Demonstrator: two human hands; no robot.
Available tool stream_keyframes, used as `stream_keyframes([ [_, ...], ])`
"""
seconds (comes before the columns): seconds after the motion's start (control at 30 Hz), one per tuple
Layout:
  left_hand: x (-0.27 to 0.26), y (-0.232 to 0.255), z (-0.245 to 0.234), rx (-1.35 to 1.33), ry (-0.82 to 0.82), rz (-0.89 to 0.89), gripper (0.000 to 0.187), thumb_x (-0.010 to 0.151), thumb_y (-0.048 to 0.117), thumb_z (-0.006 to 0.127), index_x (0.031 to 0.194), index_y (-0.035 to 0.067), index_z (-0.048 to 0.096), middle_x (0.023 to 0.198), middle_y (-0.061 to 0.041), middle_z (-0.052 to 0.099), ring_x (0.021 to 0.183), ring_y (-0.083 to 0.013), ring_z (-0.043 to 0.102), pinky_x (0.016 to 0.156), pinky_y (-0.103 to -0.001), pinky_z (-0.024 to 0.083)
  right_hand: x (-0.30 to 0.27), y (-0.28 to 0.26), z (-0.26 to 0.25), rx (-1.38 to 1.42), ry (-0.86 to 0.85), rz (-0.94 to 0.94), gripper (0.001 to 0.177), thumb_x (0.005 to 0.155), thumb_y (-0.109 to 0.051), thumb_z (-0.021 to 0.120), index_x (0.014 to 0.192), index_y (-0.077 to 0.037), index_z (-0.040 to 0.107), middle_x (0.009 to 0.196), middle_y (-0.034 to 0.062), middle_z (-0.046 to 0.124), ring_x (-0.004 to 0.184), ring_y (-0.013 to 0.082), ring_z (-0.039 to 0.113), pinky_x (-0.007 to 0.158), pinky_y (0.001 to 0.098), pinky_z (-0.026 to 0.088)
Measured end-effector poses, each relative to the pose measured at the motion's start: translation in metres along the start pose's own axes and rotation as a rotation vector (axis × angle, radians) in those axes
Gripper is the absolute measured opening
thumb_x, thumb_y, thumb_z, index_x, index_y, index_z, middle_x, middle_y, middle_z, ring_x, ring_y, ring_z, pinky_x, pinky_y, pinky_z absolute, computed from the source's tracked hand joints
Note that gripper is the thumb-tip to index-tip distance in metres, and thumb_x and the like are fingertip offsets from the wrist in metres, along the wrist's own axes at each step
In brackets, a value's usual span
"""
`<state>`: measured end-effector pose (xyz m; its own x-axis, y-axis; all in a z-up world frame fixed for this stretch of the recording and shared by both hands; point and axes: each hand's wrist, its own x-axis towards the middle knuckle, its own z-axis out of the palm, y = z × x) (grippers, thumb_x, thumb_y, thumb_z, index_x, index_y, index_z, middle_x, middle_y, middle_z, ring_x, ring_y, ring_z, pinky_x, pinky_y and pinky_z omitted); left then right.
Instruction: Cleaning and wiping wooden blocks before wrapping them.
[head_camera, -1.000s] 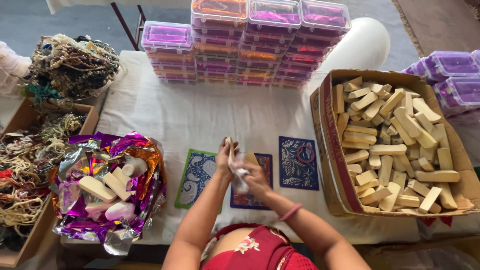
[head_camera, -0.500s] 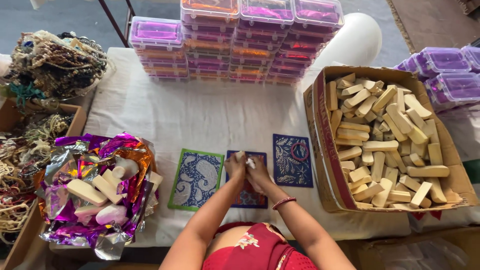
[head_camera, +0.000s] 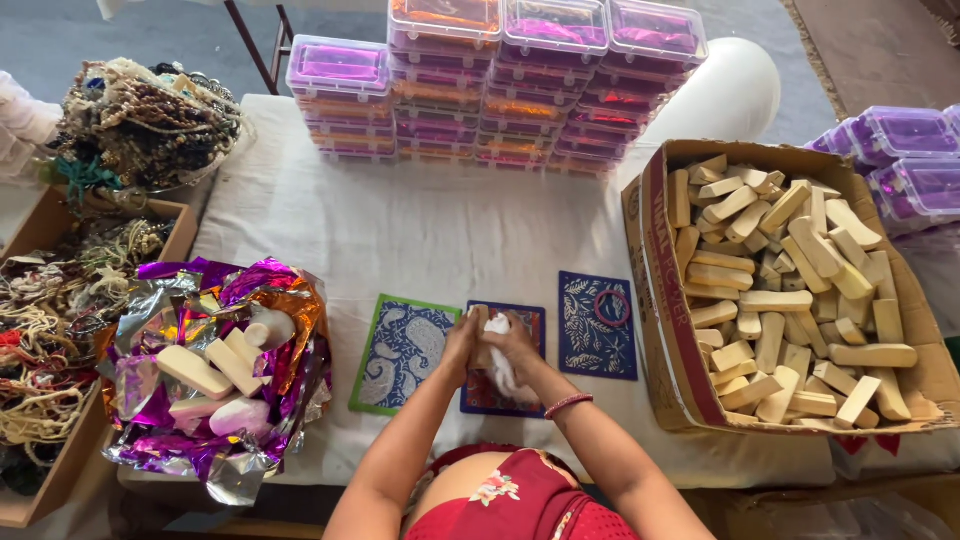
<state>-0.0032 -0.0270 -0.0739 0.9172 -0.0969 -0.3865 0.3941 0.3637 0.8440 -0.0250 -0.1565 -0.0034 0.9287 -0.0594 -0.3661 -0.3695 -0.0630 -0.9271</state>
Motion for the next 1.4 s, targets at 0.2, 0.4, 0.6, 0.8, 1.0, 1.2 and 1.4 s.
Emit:
stream_keyframes([
  [0.2, -0.008, 0.010, -0.001, -0.455, -0.090, -0.303, 0.058, 0.102, 0.057, 0.049, 0.138, 0.013, 0.058, 0.123, -0.007, 0.066, 0.107, -0.0226, 0.066, 0.082, -0.041, 0.056, -0.071, -0.076, 0.023, -0.600, 0.212, -1.117, 0.034, 0.086, -0.015, 0.077, 0.117, -0.006, 0.068, 0.127, 0.0147, 0.069, 0.115, 0.0317, 0.069, 0.098, 0.0396, 0.057],
  [0.4, -0.051, 0.052, 0.038, -0.339, -0.274, -0.330, 0.048, 0.101, 0.050, 0.041, 0.134, 0.021, 0.060, 0.129, -0.002, 0.069, 0.113, -0.0156, 0.071, 0.091, -0.038, 0.061, -0.024, -0.094, 0.004, -0.633, 0.240, -0.960, 0.038, 0.078, -0.011, 0.079, 0.113, -0.004, 0.067, 0.121, 0.0165, 0.071, 0.110, 0.0337, 0.065, 0.095, 0.0448, 0.053],
  [0.6, -0.067, 0.094, 0.054, -0.379, -0.339, -0.223, 0.050, 0.101, 0.048, 0.046, 0.145, 0.027, 0.052, 0.123, -0.004, 0.065, 0.101, -0.0204, 0.064, 0.077, -0.043, 0.059, -0.048, -0.121, 0.011, -0.112, 0.439, -0.383, 0.021, 0.103, -0.023, 0.062, 0.118, -0.007, 0.062, 0.114, 0.0160, 0.073, 0.104, 0.0275, 0.074, 0.088, 0.0435, 0.063],
  [0.8, -0.051, 0.081, 0.049, -0.491, -0.429, -0.235, 0.050, 0.105, 0.046, 0.045, 0.145, 0.017, 0.053, 0.132, -0.008, 0.063, 0.109, -0.0229, 0.065, 0.084, -0.042, 0.057, -0.040, -0.126, 0.008, -0.343, 0.121, -0.824, 0.039, 0.099, -0.017, 0.061, 0.136, -0.005, 0.057, 0.131, 0.0184, 0.068, 0.121, 0.0290, 0.065, 0.105, 0.0409, 0.053],
  [1.0, -0.027, 0.077, 0.056, -0.516, -0.204, -0.015, 0.042, 0.104, 0.037, 0.046, 0.144, 0.024, 0.055, 0.138, -0.006, 0.063, 0.117, -0.0189, 0.065, 0.095, -0.038, 0.055, -0.027, -0.087, 0.021, 0.000, 0.126, -0.178, 0.046, 0.108, -0.032, 0.059, 0.134, 0.005, 0.065, 0.123, 0.0254, 0.075, 0.107, 0.0339, 0.073, 0.091, 0.0432, 0.060],
  [1.2, -0.004, 0.059, 0.019, -0.585, 0.167, 0.163, 0.044, 0.107, 0.039, 0.045, 0.147, 0.019, 0.047, 0.124, -0.005, 0.062, 0.103, -0.0185, 0.066, 0.090, -0.036, 0.058, -0.030, -0.029, 0.017, -0.215, 0.108, -0.754, 0.047, 0.093, -0.008, 0.068, 0.137, 0.005, 0.056, 0.127, 0.0171, 0.063, 0.116, 0.0279, 0.062, 0.096, 0.0369, 0.048],
  [1.4, -0.054, 0.101, 0.035, -0.324, 0.011, -0.053, 0.058, 0.099, 0.017, 0.073, 0.144, 0.016, 0.036, 0.119, -0.014, 0.060, 0.095, -0.0298, 0.062, 0.073, -0.041, 0.046, 0.003, -0.071, -0.027, 0.279, 0.127, -0.361, 0.025, 0.090, -0.008, 0.071, 0.112, 0.004, 0.068, 0.099, 0.0074, 0.072, 0.086, 0.0171, 0.069, 0.075, 0.0313, 0.059],
])
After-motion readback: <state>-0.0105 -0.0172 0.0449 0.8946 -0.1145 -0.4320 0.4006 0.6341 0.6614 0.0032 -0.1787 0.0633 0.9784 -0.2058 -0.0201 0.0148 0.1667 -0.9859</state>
